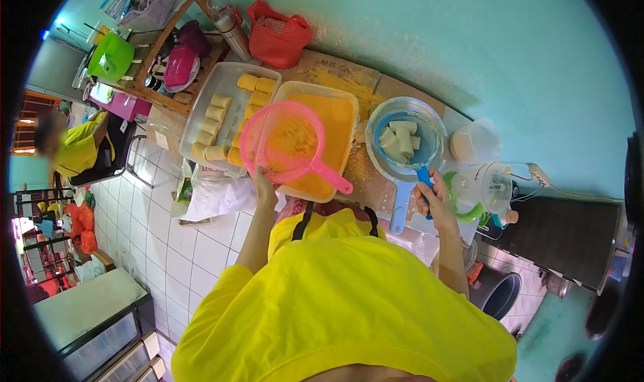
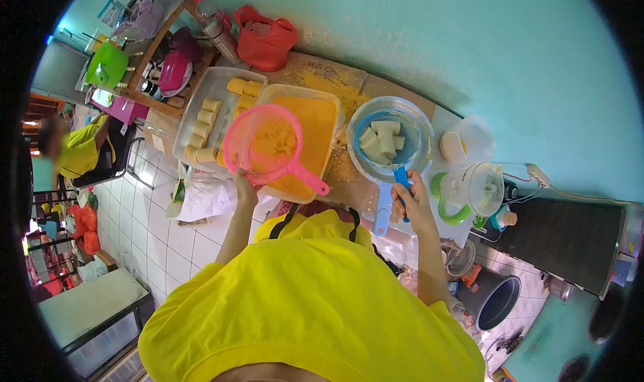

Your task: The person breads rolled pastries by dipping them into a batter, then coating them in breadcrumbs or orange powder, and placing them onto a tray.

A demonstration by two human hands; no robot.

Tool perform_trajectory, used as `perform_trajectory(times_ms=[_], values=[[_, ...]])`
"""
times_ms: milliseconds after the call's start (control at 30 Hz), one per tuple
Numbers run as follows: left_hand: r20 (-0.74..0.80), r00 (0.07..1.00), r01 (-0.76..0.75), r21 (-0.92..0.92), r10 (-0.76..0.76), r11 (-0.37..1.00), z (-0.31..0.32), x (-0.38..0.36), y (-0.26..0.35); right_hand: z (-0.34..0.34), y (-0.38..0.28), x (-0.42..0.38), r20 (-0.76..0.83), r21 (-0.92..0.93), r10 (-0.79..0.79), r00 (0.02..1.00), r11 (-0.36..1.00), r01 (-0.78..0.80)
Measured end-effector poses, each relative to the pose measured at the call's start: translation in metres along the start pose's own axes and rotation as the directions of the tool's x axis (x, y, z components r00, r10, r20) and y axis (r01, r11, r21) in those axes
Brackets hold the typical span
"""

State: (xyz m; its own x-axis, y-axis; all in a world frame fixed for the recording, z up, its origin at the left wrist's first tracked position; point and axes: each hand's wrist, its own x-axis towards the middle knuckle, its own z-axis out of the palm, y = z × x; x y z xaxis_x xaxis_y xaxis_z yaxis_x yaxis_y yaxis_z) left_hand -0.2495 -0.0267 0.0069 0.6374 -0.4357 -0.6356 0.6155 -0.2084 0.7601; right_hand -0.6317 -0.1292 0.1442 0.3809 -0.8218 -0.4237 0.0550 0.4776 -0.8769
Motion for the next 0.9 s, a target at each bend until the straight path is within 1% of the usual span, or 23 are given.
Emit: perform_trajectory(times_ms=[67,133,200,267,300,333,367,400,433,467,500,567,600,667,700,767,800,867,900], values=[[0.120,0.963,-0.258,0.163,0.240,0.952,-0.016,0.037,-0.035,0.003,-0.009,-0.002,0.044,0.089,0.013,0.999,0.996,-0.017],[0.187,0.935,-0.336,0.196,0.302,0.921,-0.015,0.038,-0.039,0.002,-0.013,-0.001,0.068,0.079,0.018,0.998,0.997,-0.023],[0.188,0.959,-0.237,0.129,0.211,0.963,-0.015,0.030,-0.025,0.004,-0.012,-0.001,0.072,0.048,0.004,0.997,0.999,-0.008],[0.103,0.994,-0.039,0.040,0.035,0.998,0.003,-0.004,0.004,0.006,-0.009,-0.001,0.067,-0.021,-0.015,0.998,1.000,0.016],[0.064,0.996,0.056,-0.015,-0.055,0.998,0.010,-0.015,0.010,0.006,-0.010,-0.001,0.048,-0.055,-0.015,0.999,0.998,0.018],[0.074,0.991,-0.113,0.055,0.109,0.992,0.014,-0.019,0.004,0.008,-0.011,0.000,0.033,-0.088,-0.016,0.999,0.996,0.018],[0.092,0.958,-0.281,0.124,0.270,0.952,0.015,-0.023,-0.003,0.010,-0.013,0.001,0.020,-0.121,-0.018,1.000,0.992,0.020],[0.120,0.898,-0.440,0.191,0.424,0.878,0.015,-0.026,-0.003,0.011,-0.014,0.002,0.014,-0.150,-0.032,0.999,0.988,0.034],[0.088,0.956,-0.291,0.154,0.281,0.944,0.013,-0.024,0.002,0.012,-0.017,0.003,0.008,-0.177,-0.048,0.999,0.983,0.048],[0.064,0.990,-0.134,0.112,0.127,0.985,0.011,-0.022,0.009,0.014,-0.019,0.003,0.000,-0.203,-0.062,0.998,0.977,0.061],[0.047,0.998,0.031,0.066,-0.035,0.997,0.010,-0.021,0.013,0.017,-0.024,0.002,0.022,-0.254,-0.055,0.998,0.965,0.059],[0.052,0.988,-0.154,0.168,0.147,0.974,0.012,-0.018,0.002,0.023,-0.035,0.004,0.063,-0.358,-0.039,0.997,0.932,0.059],[0.062,0.970,-0.244,0.217,0.236,0.945,0.015,-0.020,0.000,0.025,-0.035,0.008,0.109,-0.490,-0.101,0.989,0.860,0.142],[0.106,0.935,-0.354,0.205,0.339,0.913,0.015,-0.026,0.001,0.029,-0.035,0.019,0.228,-0.699,-0.206,0.951,0.646,0.308],[0.129,0.912,-0.408,0.200,0.389,0.891,0.014,-0.028,0.003,0.036,-0.039,0.024,0.264,-0.756,-0.197,0.944,0.565,0.329],[0.080,0.984,-0.169,0.139,0.159,0.976,-0.007,-0.010,-0.008,0.051,-0.050,0.031,0.328,-0.845,-0.165,0.930,0.388,0.367],[0.063,0.997,-0.044,0.104,0.038,0.994,-0.014,-0.005,-0.013,0.056,-0.052,0.037,0.370,-0.866,-0.169,0.914,0.293,0.405],[0.011,0.994,-0.112,0.133,0.111,0.985,-0.019,-0.019,-0.004,0.066,-0.055,0.049,0.448,-0.879,-0.167,0.878,0.097,0.467],[-0.012,0.989,-0.147,0.146,0.150,0.978,-0.020,-0.028,0.004,0.068,-0.053,0.058,0.477,-0.874,-0.157,0.865,0.021,0.486]])
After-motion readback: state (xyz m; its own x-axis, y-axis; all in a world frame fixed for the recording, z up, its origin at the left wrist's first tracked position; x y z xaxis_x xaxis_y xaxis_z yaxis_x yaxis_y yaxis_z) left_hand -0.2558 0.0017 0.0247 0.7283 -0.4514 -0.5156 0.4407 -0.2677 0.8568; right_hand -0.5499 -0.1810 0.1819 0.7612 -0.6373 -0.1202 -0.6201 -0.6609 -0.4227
